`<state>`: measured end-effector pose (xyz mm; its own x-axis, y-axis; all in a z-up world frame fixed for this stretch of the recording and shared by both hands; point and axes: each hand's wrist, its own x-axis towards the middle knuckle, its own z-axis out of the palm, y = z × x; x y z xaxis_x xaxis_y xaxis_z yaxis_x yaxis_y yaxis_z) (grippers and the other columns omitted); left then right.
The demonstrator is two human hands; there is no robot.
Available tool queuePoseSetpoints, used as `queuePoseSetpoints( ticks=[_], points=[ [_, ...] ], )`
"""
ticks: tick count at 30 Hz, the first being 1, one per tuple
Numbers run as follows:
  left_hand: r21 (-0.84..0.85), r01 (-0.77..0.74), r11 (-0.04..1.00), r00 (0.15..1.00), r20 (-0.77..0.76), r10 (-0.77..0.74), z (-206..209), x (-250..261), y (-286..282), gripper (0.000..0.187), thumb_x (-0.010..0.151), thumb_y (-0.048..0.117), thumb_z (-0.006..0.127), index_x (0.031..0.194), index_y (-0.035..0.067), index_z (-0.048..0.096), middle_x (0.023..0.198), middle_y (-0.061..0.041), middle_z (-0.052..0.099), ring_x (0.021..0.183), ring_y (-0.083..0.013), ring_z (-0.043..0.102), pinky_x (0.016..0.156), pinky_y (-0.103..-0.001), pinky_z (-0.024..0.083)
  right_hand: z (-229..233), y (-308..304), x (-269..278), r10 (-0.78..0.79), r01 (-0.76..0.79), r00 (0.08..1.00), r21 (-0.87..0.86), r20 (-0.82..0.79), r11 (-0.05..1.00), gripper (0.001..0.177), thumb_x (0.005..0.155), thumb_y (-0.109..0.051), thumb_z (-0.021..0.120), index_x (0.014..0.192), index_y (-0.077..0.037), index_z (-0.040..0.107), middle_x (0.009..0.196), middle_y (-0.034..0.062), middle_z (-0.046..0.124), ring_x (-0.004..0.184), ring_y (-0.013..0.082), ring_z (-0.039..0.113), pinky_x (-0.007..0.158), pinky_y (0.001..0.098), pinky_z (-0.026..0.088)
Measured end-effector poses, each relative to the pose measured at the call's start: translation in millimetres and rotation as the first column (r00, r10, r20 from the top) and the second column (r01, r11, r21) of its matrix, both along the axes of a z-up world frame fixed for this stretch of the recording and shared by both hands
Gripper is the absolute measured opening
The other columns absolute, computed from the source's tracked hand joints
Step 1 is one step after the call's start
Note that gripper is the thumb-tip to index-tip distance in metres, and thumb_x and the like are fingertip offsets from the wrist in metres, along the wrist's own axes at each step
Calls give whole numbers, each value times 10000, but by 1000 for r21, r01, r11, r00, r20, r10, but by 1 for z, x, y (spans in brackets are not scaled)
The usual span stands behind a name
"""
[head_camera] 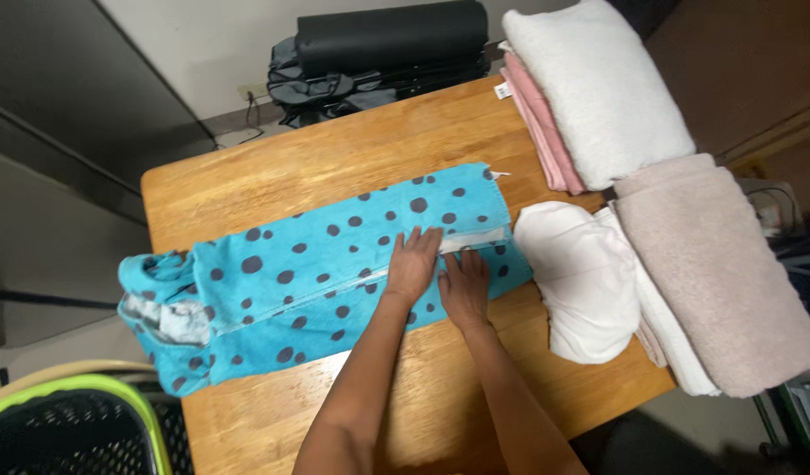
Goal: The person folds a white towel and a blue Dalmatian-patterned towel on a wooden table. They smooth and align the towels, fold them into compact rectangles, and place them on a stack of other folded towels.
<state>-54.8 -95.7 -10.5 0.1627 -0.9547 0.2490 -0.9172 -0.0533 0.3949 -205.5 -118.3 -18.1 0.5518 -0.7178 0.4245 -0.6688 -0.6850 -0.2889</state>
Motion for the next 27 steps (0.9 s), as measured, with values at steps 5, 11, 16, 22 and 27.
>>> queuePoseSetpoints(
  ticks=[5,11,16,22,27],
  points=[
    [82,-225,971,925,-296,239,4,22,-35,235,941,180,602,1122,175,752,852,-200,717,806,-413,703,718,-532,547,5,-49,0,1,2,993,27,-116,1000,363,899,-203,651,1248,-109,671,1185,147,636,1166,391,551,1024,626,378],
    [138,-171,976,934,-294,205,28,35,-41,159,930,246,646,1033,199,757,851,-195,726,803,-434,689,679,-554,531,8,-96,-2,204,-206,973,5,108,978,229,901,-205,687,1086,-73,716,1090,165,703,1078,413,613,959,569,439],
    [105,-142,984,953,-255,165,48,26,-30,189,930,184,629,1089,187,731,890,-187,738,836,-409,705,715,-533,541,16,-96,-4,208,-221,974,160,94,962,209,866,-214,758,997,-53,741,1003,172,715,986,409,636,865,522,486],
    [-180,-146,973,986,-103,129,59,22,-20,284,848,48,650,1115,116,720,1105,-158,746,1133,-387,673,1004,-541,482,26,-100,0,184,-205,974,175,128,963,182,935,-209,764,1032,-58,738,997,166,716,992,395,652,886,517,500],
    [-259,-105,960,992,-99,82,40,18,-11,321,853,5,625,1152,88,707,1177,-130,748,1239,-393,645,1095,-569,433,13,-129,28,160,-153,964,-51,213,987,292,930,-257,700,1157,-73,683,1170,173,662,1138,398,591,1001,533,439]
  ],
)
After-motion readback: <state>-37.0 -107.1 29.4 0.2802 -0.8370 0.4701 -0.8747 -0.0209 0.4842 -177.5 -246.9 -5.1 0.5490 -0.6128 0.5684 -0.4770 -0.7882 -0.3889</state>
